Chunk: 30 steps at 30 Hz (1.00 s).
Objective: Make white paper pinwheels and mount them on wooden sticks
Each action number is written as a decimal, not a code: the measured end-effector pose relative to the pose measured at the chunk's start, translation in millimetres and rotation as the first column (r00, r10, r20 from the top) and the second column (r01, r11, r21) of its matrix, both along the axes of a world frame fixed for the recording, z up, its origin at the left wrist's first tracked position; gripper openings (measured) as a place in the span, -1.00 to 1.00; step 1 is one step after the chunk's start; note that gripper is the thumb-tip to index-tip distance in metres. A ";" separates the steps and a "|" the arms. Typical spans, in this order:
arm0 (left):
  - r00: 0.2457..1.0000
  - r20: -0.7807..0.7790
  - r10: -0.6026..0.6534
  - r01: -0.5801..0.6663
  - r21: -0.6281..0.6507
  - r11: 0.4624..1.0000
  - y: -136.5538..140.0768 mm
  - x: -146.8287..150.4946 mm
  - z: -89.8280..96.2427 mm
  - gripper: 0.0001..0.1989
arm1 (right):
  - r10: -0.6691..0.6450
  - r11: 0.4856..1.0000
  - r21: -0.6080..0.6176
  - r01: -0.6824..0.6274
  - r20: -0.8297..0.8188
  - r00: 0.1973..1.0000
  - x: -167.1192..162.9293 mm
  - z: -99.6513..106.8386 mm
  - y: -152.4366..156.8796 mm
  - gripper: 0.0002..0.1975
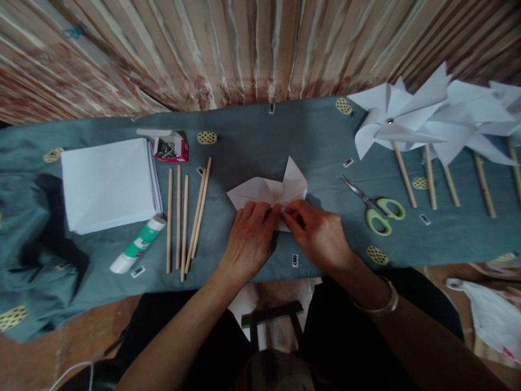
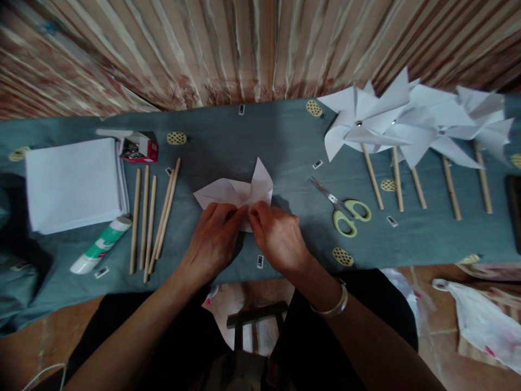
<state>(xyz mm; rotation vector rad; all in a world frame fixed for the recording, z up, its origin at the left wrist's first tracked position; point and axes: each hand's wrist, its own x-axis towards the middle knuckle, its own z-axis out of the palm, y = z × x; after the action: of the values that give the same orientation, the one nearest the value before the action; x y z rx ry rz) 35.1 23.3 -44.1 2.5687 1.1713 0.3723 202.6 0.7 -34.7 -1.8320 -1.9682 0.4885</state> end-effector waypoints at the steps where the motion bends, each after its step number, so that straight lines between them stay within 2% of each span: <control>1: 1.000 -0.008 -0.003 0.003 0.004 1.000 0.0 0.1 -0.1 -0.61 | 0.002 1.000 0.000 -0.002 0.009 1.000 -0.1 0.0 0.1 -0.83; 5: 1.000 -0.021 -0.017 0.017 0.017 1.000 1.1 0.7 -0.3 -0.62 | 0.031 0.999 0.029 -0.033 0.061 0.998 -1.0 -0.5 0.2 -0.80; 8: 1.000 -0.025 -0.015 0.015 0.003 1.000 2.8 1.7 0.5 -0.62 | 0.073 0.988 0.123 -0.093 0.159 0.985 -2.8 1.7 -1.0 -0.76; 11: 0.999 -0.039 -0.010 0.010 -0.003 1.000 4.5 3.1 2.0 -0.65 | 0.098 0.963 0.213 -0.162 0.283 0.954 -3.4 9.1 -3.5 -0.74; 14: 0.999 -0.049 -0.013 0.013 0.015 1.000 6.1 3.9 2.8 -0.69 | 0.103 0.951 0.242 -0.192 0.338 0.936 0.1 20.1 -6.0 -0.76; 19: 1.000 -0.015 -0.023 0.024 0.092 0.995 8.7 3.9 0.0 -0.74 | 0.091 0.934 0.304 -0.190 0.311 0.946 13.3 33.7 -7.5 -0.78; 24: 0.998 0.042 -0.035 0.027 0.188 0.982 11.3 5.4 -3.3 -0.76 | 0.081 0.946 0.294 -0.137 0.194 0.978 21.0 40.0 -7.9 -0.81; 30: 0.997 0.047 -0.055 0.044 0.219 0.975 14.9 6.4 -4.6 -0.76 | 0.055 0.956 0.281 -0.087 0.119 0.991 22.1 43.9 -6.2 -0.82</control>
<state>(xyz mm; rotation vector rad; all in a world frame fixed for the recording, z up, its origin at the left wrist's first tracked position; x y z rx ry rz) 41.5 38.2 -48.7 2.7488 1.1002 0.5831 224.7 -5.5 9.2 -1.6418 -2.0585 0.1149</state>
